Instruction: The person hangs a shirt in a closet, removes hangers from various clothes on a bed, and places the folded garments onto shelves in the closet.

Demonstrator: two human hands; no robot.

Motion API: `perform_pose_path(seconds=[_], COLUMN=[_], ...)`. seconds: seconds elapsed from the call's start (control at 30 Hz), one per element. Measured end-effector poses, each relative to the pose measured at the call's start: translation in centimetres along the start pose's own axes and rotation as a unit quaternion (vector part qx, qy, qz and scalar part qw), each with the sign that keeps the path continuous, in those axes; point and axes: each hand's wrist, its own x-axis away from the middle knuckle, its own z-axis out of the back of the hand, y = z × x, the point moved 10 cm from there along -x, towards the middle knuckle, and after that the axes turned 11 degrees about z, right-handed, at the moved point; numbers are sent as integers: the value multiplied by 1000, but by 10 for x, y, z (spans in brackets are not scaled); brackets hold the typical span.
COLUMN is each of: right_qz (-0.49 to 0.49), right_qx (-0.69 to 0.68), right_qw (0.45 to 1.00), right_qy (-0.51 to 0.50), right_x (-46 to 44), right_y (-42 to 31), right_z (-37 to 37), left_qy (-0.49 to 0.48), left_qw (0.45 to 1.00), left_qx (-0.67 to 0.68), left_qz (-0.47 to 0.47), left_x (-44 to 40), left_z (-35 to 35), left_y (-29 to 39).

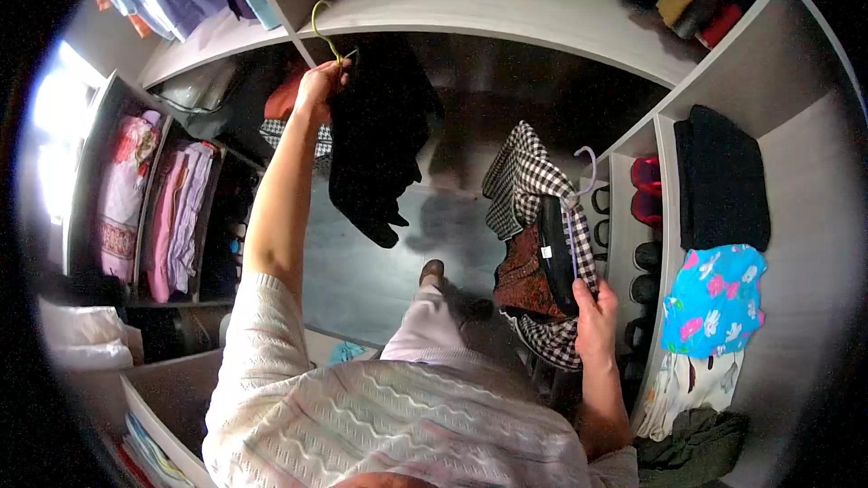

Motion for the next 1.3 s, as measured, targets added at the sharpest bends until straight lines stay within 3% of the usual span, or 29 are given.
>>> perform_pose_path(seconds=[0.4, 0.5, 0.53, 0.57, 0.6, 0.67, 0.73, 0.77, 0.8, 0.87, 0.93, 1.0, 1.1, 1.2, 1.27, 1.3], right_qz=[-16, -45, -56, -49, -41, -26, -30, -30, -30, -8, 8, 27, 59, 176, 239, 283], right_qx=[28, 3, 3, -22, -49, -55, -65, -65, -65, -14, 31, 82, 117, 267, 269, 344], right_qw=[999, 996, 994, 996, 997, 998, 997, 997, 997, 999, 996, 988, 978, 934, 930, 895], right_qy=[44, 83, 99, 70, 39, 30, 10, 0, -9, -37, -78, -125, -160, -158, -80, -34], right_x=[-37, -42, -42, -47, -49, -52, -53, -55, -57, -60, -64, -70, -74, -85, -95, -97], right_y=[-4, -3, 1, 4, 4, -1, -4, -6, -7, -16, -29, -39, -77, -117, -140, -151], right_z=[-44, -56, -54, -59, -65, -69, -78, -78, -77, -77, -81, -82, -86, -71, -49, -36], left_qy=[8, 23, 11, 27, 15, -3, 130, 220, 252, 128, -48, -148, -243, -315, -321, -317], left_qw=[996, 983, 994, 992, 998, 996, 947, 891, 856, 902, 846, 768, 707, 780, 806, 816], left_qx=[-91, -177, -104, -120, -63, -79, -271, -367, -384, -305, -431, -437, -480, -404, -379, -373], left_qz=[22, -52, -32, -10, -22, -43, -115, -155, -236, -278, -311, -445, -459, -360, -322, -307], left_x=[-73, -74, -84, -77, -80, -80, -56, -29, -16, 35, 91, 141, 159, 148, 155, 154], left_z=[31, 39, 42, 38, 38, 35, 47, 44, 41, -20, -117, -184, -239, -249, -255, -257], left_y=[-21, -9, -22, -20, -24, -29, -8, 7, 12, 14, 9, 11, 6, 13, 22, 25])
